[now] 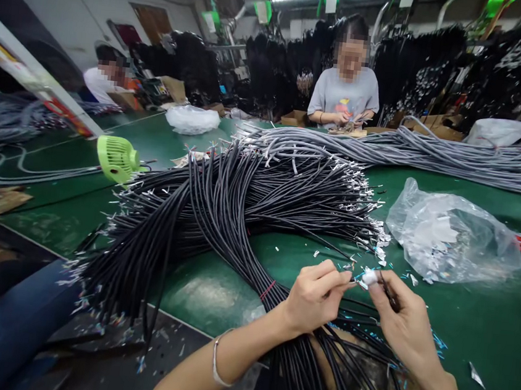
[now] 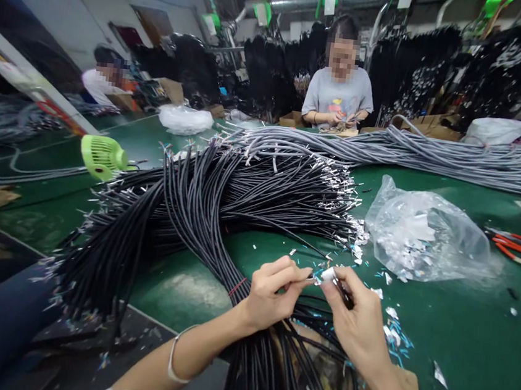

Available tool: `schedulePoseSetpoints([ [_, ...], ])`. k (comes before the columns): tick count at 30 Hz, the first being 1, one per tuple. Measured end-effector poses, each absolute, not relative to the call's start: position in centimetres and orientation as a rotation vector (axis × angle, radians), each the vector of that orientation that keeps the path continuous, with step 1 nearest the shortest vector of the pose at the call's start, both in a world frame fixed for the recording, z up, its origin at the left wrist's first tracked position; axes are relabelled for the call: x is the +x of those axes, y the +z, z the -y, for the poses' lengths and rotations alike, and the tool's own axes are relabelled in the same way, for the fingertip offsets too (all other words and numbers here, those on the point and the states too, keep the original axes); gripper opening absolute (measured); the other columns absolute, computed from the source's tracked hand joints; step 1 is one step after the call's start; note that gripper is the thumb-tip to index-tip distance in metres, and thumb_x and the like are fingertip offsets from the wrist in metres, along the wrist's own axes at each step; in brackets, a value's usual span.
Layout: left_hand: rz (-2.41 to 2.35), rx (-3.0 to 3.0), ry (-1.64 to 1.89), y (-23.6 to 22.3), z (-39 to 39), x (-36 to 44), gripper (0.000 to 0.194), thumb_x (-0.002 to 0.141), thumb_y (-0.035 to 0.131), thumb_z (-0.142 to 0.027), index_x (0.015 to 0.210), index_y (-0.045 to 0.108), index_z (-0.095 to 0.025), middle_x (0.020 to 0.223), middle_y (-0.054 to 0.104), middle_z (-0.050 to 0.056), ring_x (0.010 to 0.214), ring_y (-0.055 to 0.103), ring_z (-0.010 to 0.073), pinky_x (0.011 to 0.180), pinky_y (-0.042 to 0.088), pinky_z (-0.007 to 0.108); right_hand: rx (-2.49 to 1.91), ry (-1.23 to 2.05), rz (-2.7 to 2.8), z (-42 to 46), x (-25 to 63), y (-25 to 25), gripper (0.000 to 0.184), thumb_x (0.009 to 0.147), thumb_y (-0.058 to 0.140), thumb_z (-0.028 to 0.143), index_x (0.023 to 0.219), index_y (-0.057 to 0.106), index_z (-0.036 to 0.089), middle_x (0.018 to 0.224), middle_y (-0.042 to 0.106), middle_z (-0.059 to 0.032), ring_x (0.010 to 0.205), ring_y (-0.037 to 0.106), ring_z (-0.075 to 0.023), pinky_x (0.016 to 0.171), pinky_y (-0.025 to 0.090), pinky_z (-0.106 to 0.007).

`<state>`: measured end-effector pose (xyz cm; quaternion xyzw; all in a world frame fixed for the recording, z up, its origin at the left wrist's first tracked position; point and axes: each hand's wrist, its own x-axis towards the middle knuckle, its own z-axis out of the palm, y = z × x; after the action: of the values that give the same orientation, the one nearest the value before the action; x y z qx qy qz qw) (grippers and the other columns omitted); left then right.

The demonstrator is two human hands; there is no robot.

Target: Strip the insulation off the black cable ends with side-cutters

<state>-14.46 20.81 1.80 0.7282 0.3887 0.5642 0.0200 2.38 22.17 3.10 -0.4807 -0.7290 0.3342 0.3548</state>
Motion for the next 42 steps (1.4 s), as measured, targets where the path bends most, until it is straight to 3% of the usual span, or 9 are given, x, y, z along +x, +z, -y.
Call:
schedulePoseSetpoints([
  [4, -1.244, 2.224, 1.808, 2.02, -20.55, -14.79, 0.008, 0.080, 0.058, -0.009, 0.081, 0.064, -0.014, 0.056, 0.046, -0.003, 0.048, 0.039, 0.0076, 0.044, 0.034, 0.020, -1.307, 0.707, 1.935, -22.49, 2.89, 3.13, 0.032, 0.091, 0.039, 0.043, 0.113, 0.049, 0.022, 0.079, 0.059, -0.0011, 0.065, 0.054, -0.0146, 0.059, 0.041, -0.025],
  [10, -1.282, 2.244, 1.805, 2.12, -20.34, -15.07, 0.010, 0.080, 0.057, -0.007, 0.082, 0.065, -0.013, 0.055, 0.048, -0.002, 0.048, 0.041, 0.0082, 0.045, 0.036, 0.021, -1.098, 0.767, 2.011, -22.28, 2.58, 3.11, 0.023, 0.088, 0.049, 0.036, 0.099, 0.062, 0.021, 0.096, 0.063, -0.0049, 0.087, 0.059, -0.0165, 0.078, 0.045, -0.026],
  [25, -1.287, 2.324, 1.798, 2.11, -20.31, -15.06, 0.011, 0.081, 0.055, -0.007, 0.084, 0.063, -0.014, 0.057, 0.051, -0.002, 0.049, 0.044, 0.0080, 0.046, 0.038, 0.020, -1.066, 0.756, 1.992, -22.08, 2.17, 3.72, 0.019, 0.086, 0.053, 0.028, 0.092, 0.070, 0.021, 0.080, 0.066, -0.0023, 0.073, 0.061, -0.0149, 0.068, 0.048, -0.022],
  [34, -1.305, 2.393, 1.762, 2.05, -20.34, -15.13, 0.012, 0.082, 0.053, -0.006, 0.083, 0.062, -0.014, 0.055, 0.052, -0.002, 0.048, 0.044, 0.0081, 0.045, 0.037, 0.021, -1.110, 0.829, 1.961, -22.10, 1.98, 3.84, 0.023, 0.087, 0.052, 0.033, 0.093, 0.071, 0.022, 0.077, 0.066, -0.0022, 0.067, 0.060, -0.0147, 0.064, 0.050, -0.023],
  [42, -1.336, 2.399, 1.740, 2.19, -20.23, -15.07, 0.012, 0.082, 0.053, -0.006, 0.080, 0.063, -0.013, 0.055, 0.053, -0.001, 0.048, 0.046, 0.0084, 0.045, 0.038, 0.021, -1.107, 0.803, 1.951, -22.05, 2.09, 3.68, 0.021, 0.086, 0.053, 0.031, 0.094, 0.071, 0.022, 0.081, 0.068, -0.0023, 0.075, 0.063, -0.0165, 0.068, 0.050, -0.023],
])
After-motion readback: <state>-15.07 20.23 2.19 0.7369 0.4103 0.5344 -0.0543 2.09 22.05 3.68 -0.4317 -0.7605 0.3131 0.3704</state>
